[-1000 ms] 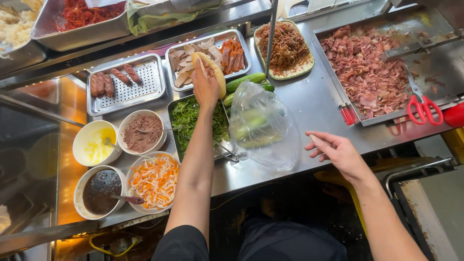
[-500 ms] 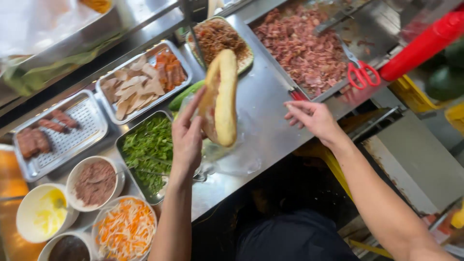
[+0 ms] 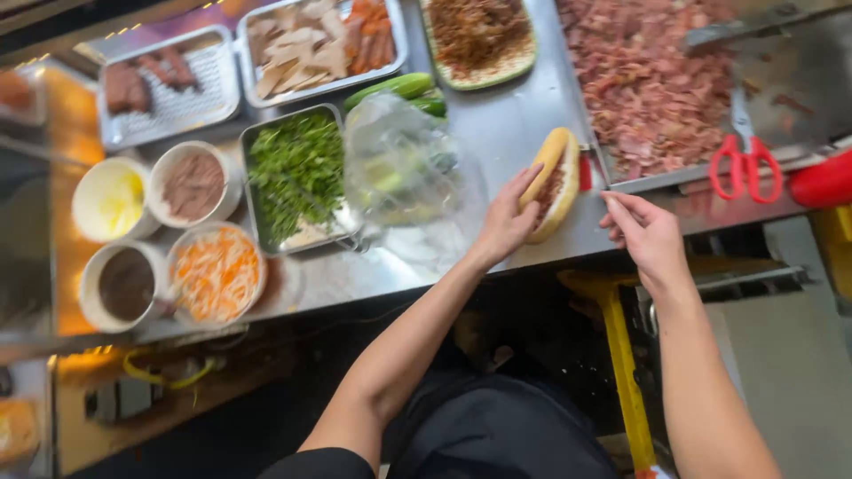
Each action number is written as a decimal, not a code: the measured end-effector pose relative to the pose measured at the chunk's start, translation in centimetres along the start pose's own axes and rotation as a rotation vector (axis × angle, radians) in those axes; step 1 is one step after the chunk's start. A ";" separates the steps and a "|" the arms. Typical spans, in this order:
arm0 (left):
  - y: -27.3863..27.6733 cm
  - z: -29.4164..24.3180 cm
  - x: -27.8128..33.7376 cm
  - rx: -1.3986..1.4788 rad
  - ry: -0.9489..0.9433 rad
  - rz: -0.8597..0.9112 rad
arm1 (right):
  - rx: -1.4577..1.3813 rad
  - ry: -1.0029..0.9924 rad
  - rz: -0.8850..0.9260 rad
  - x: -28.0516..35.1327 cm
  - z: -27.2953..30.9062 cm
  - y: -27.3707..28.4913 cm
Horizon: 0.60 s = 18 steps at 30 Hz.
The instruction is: Preparing several banh mi sandwiches by adding meat, vegetables, and sauce, and using a sandwich press.
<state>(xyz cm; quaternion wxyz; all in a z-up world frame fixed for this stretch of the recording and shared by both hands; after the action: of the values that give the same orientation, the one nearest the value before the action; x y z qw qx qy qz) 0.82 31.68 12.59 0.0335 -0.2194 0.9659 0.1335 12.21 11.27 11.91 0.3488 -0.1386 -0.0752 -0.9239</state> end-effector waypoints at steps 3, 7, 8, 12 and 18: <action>5.8 -5.6 5.3 0.050 0.086 -0.232 | -0.036 0.045 0.096 -0.3 2.2 -2.4; 19.9 -0.4 16.8 -0.003 0.490 -0.870 | -0.041 0.083 0.215 -0.6 4.7 -6.3; 21.7 2.1 19.0 0.194 0.605 -0.930 | -0.033 0.086 0.248 -0.6 5.3 -7.5; 21.9 8.4 18.8 0.729 0.779 -0.752 | 0.011 0.103 0.402 -0.7 7.2 -11.7; 17.3 1.7 19.9 0.710 0.514 -0.711 | 0.044 0.184 0.458 0.9 11.3 -14.5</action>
<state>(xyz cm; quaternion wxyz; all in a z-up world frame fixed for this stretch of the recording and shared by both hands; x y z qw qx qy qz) -24.63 38.88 12.67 -0.0883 -0.5319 0.7954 -0.2767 4.19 24.18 22.29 0.5572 -0.0596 -0.0301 -0.8277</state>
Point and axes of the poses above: each hand's wrist, its own x-axis away from the middle knuckle, its own y-axis out of the back of the hand, z = x × y, the point moved 9 cm from there along -x, towards the middle knuckle, and after that the axes turned 6 degrees about z, right-handed, at the moved point
